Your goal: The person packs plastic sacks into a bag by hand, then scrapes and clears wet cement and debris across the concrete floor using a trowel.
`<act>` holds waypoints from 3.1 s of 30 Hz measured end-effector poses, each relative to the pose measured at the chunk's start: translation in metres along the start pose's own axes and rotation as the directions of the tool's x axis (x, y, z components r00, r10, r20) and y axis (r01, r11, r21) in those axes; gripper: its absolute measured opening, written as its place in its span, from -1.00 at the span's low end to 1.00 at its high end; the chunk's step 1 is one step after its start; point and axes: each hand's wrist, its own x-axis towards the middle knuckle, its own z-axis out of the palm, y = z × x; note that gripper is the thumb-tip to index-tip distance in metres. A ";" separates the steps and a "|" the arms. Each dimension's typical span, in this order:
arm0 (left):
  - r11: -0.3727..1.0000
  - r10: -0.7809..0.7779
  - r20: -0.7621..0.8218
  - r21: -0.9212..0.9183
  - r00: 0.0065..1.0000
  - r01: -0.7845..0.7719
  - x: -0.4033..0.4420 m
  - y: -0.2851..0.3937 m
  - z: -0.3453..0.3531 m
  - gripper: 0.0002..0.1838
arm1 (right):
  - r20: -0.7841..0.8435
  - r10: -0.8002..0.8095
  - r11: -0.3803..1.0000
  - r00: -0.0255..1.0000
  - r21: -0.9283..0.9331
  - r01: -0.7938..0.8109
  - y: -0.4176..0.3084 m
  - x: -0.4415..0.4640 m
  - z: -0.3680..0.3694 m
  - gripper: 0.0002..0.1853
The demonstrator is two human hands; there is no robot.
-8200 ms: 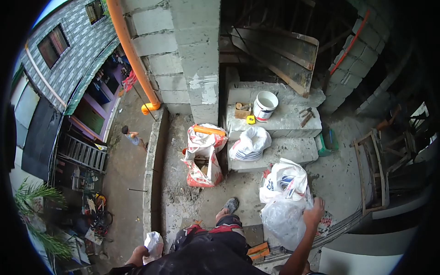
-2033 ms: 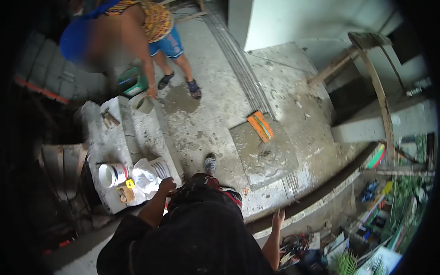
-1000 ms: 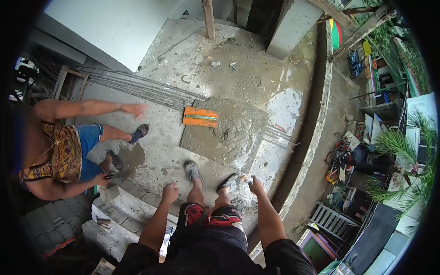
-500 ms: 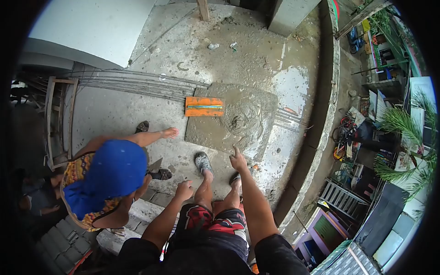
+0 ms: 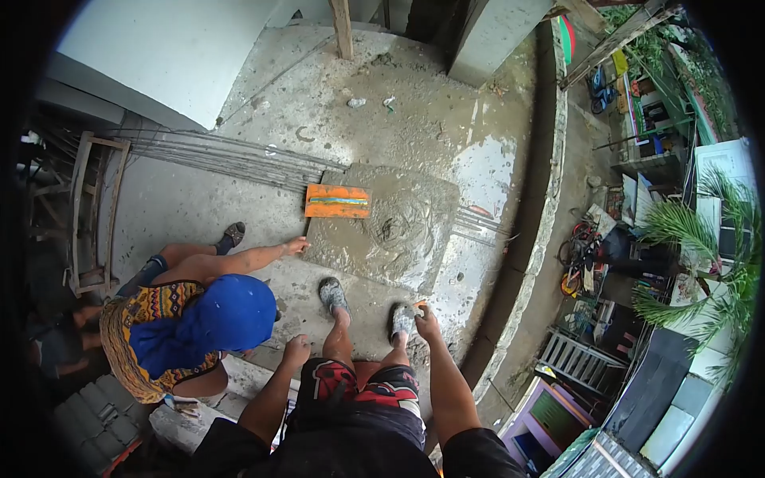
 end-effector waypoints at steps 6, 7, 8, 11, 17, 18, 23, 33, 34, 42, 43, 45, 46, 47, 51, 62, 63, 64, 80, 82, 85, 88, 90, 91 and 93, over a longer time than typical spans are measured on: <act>0.939 -0.222 -0.121 -0.294 0.968 0.179 -0.060 0.010 0.008 -0.58 | 0.016 -0.198 0.979 0.980 0.052 0.197 0.011 0.004 -0.060 -0.60; 0.922 -0.261 -0.064 -0.312 0.963 0.229 -0.075 0.010 0.006 -0.56 | 0.004 -0.280 0.958 0.960 0.070 0.279 0.027 0.011 -0.068 -0.63; 0.908 -0.299 -0.081 -0.331 0.951 0.258 -0.084 0.008 0.013 -0.56 | -0.059 -0.365 0.926 0.929 0.083 0.369 0.042 0.017 -0.075 -0.67; 0.938 -0.310 -0.219 -0.227 0.925 0.261 -0.135 -0.009 0.037 -0.55 | 0.115 -0.186 0.966 0.976 0.204 0.160 0.066 0.018 -0.120 -0.70; 0.820 -0.523 -0.265 -0.417 0.810 0.392 -0.207 -0.018 0.076 -0.59 | 0.194 -0.050 0.997 0.980 0.065 0.038 0.194 0.079 -0.170 -0.84; 0.798 -0.552 -0.266 -0.442 0.790 0.409 -0.211 -0.023 0.086 -0.59 | 0.209 -0.033 0.999 0.977 0.005 0.033 0.192 0.076 -0.176 -0.83; 0.792 -0.566 -0.137 -0.363 0.813 0.491 -0.230 -0.046 0.081 -0.63 | 0.193 -0.251 0.933 0.949 -0.214 0.290 0.195 0.120 -0.151 -0.86; 0.615 -0.753 -0.467 -0.750 0.464 0.244 -0.144 -0.153 -0.070 -0.71 | 0.393 -0.321 0.917 0.862 -0.098 0.387 -0.065 0.015 -0.043 -0.78; 0.595 -0.761 -0.446 -0.770 0.471 0.231 -0.134 -0.152 -0.092 -0.70 | 0.397 -0.298 0.921 0.868 -0.120 0.371 -0.074 0.020 -0.032 -0.78; 0.620 -0.631 -0.250 -0.731 0.735 0.284 -0.196 -0.189 0.037 -0.62 | 0.460 -0.260 0.832 0.849 -0.339 0.439 -0.066 -0.017 0.038 -0.73; 0.698 -0.590 -0.222 -0.624 0.776 0.352 -0.214 -0.182 0.070 -0.66 | 0.453 -0.182 0.859 0.873 -0.360 0.365 -0.079 -0.032 0.046 -0.75; 0.715 -0.441 0.293 -0.456 0.848 0.530 -0.251 -0.173 0.103 -0.62 | 0.484 -0.201 0.875 0.852 -0.302 0.378 -0.068 -0.034 0.058 -0.75; 0.775 -0.388 0.359 -0.372 0.849 0.511 -0.261 -0.174 0.134 -0.62 | 0.469 -0.083 0.901 0.879 -0.341 0.267 -0.086 -0.051 0.065 -0.75; 0.607 -0.490 0.437 -0.450 0.754 0.655 -0.275 -0.172 0.159 -0.61 | 0.500 -0.104 0.880 0.860 -0.356 0.314 -0.097 -0.059 0.072 -0.77; 0.440 -0.546 0.466 -0.548 0.697 0.711 -0.270 -0.187 0.206 -0.59 | 0.480 -0.142 0.851 0.866 -0.387 0.355 -0.150 -0.083 0.062 -0.74; 0.907 -0.401 -0.768 -0.409 0.499 0.101 -0.198 -0.177 -0.116 -0.57 | 0.295 -0.208 0.744 0.933 -0.571 0.346 -0.249 -0.083 -0.025 -0.67; 0.975 -0.139 -0.801 -0.213 0.582 -0.060 -0.192 -0.171 -0.125 -0.52 | 0.307 -0.323 0.744 0.895 -0.502 0.441 -0.240 -0.065 -0.026 -0.68; 0.978 -0.091 -0.794 -0.186 0.601 -0.098 -0.185 -0.163 -0.139 -0.52 | 0.301 -0.433 0.731 0.850 -0.433 0.527 -0.224 -0.049 -0.030 -0.70; 0.643 0.020 -0.544 0.649 0.839 0.406 0.089 -0.182 -0.336 -0.56 | 0.063 -0.492 0.739 0.869 -0.497 0.455 -0.014 -0.144 -0.084 -0.77; 0.630 0.101 -0.608 0.652 0.788 0.422 0.101 -0.180 -0.371 -0.56 | -0.026 -0.271 0.893 0.962 -0.380 0.241 -0.018 -0.184 -0.090 -0.78; 0.603 0.051 -0.652 0.624 0.757 0.497 0.097 -0.176 -0.417 -0.56 | -0.085 -0.030 0.935 0.996 -0.354 -0.002 0.007 -0.226 -0.093 -0.77; 0.728 -0.123 -0.499 0.542 0.858 0.420 0.079 -0.150 -0.436 -0.55 | -0.100 0.081 0.882 0.992 -0.457 -0.118 0.018 -0.237 -0.090 -0.73; 0.723 -0.084 -0.444 0.588 0.892 0.361 0.078 -0.153 -0.424 -0.55 | -0.047 -0.129 0.894 0.991 -0.438 0.096 0.043 -0.229 -0.087 -0.78; 0.739 -0.058 -0.439 0.584 0.896 0.334 0.075 -0.153 -0.417 -0.54 | -0.036 -0.024 0.931 0.999 -0.364 0.009 0.075 -0.214 -0.087 -0.78; 0.771 -0.028 -0.460 0.555 0.888 0.312 0.069 -0.147 -0.412 -0.53 | 0.000 -0.004 0.937 1.000 -0.349 0.004 0.018 -0.209 -0.080 -0.79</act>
